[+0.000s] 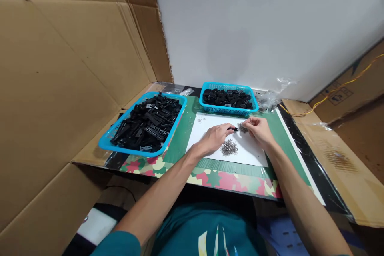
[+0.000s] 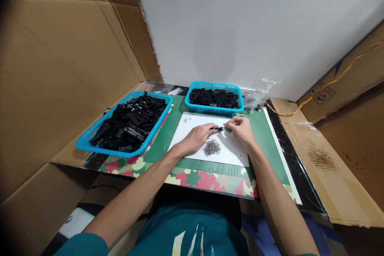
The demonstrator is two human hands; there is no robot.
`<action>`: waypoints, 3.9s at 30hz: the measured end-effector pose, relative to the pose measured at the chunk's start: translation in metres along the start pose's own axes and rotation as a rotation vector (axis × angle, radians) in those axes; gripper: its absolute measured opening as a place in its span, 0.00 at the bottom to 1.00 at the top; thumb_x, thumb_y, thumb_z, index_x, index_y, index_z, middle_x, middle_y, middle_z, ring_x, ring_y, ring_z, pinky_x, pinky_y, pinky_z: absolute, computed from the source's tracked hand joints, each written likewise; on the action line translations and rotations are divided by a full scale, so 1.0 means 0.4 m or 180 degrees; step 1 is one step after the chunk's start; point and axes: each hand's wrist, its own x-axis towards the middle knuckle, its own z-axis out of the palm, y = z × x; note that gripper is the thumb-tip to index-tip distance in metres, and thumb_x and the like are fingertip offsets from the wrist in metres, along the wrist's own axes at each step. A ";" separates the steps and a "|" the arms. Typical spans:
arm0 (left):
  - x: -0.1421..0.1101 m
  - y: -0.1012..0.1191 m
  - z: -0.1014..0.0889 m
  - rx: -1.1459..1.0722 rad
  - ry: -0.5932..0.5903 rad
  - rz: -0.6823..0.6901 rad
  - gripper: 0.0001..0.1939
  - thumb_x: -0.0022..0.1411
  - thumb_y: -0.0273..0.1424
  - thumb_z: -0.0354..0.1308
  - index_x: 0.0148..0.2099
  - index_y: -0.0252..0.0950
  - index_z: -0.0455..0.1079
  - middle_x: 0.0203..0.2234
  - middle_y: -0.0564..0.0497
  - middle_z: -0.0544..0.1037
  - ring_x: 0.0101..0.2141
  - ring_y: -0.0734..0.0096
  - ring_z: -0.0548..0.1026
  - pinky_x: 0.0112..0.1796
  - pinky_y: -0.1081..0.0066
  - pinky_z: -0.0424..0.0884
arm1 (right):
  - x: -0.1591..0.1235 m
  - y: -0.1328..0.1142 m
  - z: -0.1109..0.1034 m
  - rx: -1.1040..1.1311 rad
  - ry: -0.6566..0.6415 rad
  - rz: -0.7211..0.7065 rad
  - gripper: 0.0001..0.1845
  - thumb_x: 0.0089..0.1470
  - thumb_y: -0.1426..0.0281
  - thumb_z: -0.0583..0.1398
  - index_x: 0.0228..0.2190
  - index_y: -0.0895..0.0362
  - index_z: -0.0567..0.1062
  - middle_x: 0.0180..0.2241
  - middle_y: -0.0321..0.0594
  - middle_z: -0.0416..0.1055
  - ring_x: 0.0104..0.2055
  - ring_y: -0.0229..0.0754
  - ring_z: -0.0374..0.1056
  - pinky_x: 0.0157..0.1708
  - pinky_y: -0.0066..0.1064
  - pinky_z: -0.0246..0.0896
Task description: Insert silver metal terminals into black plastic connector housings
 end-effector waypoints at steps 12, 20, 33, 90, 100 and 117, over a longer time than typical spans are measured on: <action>0.001 0.016 -0.021 0.0259 -0.0243 -0.0011 0.19 0.76 0.41 0.52 0.60 0.42 0.76 0.55 0.47 0.81 0.54 0.54 0.79 0.53 0.62 0.73 | 0.001 0.014 0.019 -0.0928 -0.0154 -0.0084 0.10 0.40 0.64 0.64 0.20 0.59 0.74 0.18 0.35 0.67 0.21 0.33 0.55 0.22 0.27 0.47; 0.002 0.025 -0.024 0.0272 -0.0331 -0.0051 0.19 0.76 0.39 0.52 0.60 0.40 0.76 0.56 0.46 0.81 0.55 0.55 0.79 0.54 0.62 0.73 | -0.007 0.003 0.024 -0.1241 -0.0162 -0.0178 0.09 0.40 0.64 0.61 0.19 0.58 0.73 0.18 0.36 0.66 0.21 0.35 0.55 0.22 0.29 0.47; -0.010 0.032 -0.011 0.0386 -0.0283 0.0084 0.19 0.76 0.39 0.51 0.60 0.39 0.76 0.49 0.45 0.83 0.47 0.57 0.81 0.46 0.65 0.74 | -0.024 -0.010 0.024 -0.1870 -0.0241 -0.0780 0.12 0.47 0.62 0.58 0.19 0.55 0.67 0.19 0.35 0.63 0.24 0.37 0.56 0.26 0.31 0.47; -0.021 0.030 -0.011 0.0423 -0.0160 0.0261 0.17 0.74 0.33 0.51 0.55 0.38 0.78 0.45 0.46 0.83 0.42 0.62 0.80 0.43 0.69 0.71 | -0.045 -0.008 0.017 -0.2131 -0.0423 -0.0942 0.19 0.57 0.60 0.57 0.20 0.58 0.74 0.20 0.36 0.64 0.25 0.38 0.57 0.26 0.30 0.46; -0.017 0.024 -0.010 0.0187 -0.0148 0.0161 0.17 0.75 0.37 0.50 0.53 0.40 0.79 0.46 0.47 0.84 0.44 0.62 0.81 0.42 0.70 0.70 | -0.045 0.012 0.028 -0.2269 -0.0063 -0.1079 0.18 0.55 0.59 0.58 0.21 0.58 0.74 0.20 0.38 0.68 0.24 0.39 0.60 0.27 0.31 0.49; -0.014 0.025 -0.005 0.0238 -0.0062 0.0085 0.17 0.73 0.35 0.50 0.51 0.37 0.80 0.38 0.48 0.83 0.35 0.67 0.77 0.38 0.71 0.68 | -0.050 0.016 0.024 -0.2176 -0.0074 -0.1024 0.18 0.56 0.62 0.59 0.20 0.58 0.76 0.19 0.39 0.69 0.24 0.41 0.63 0.28 0.32 0.53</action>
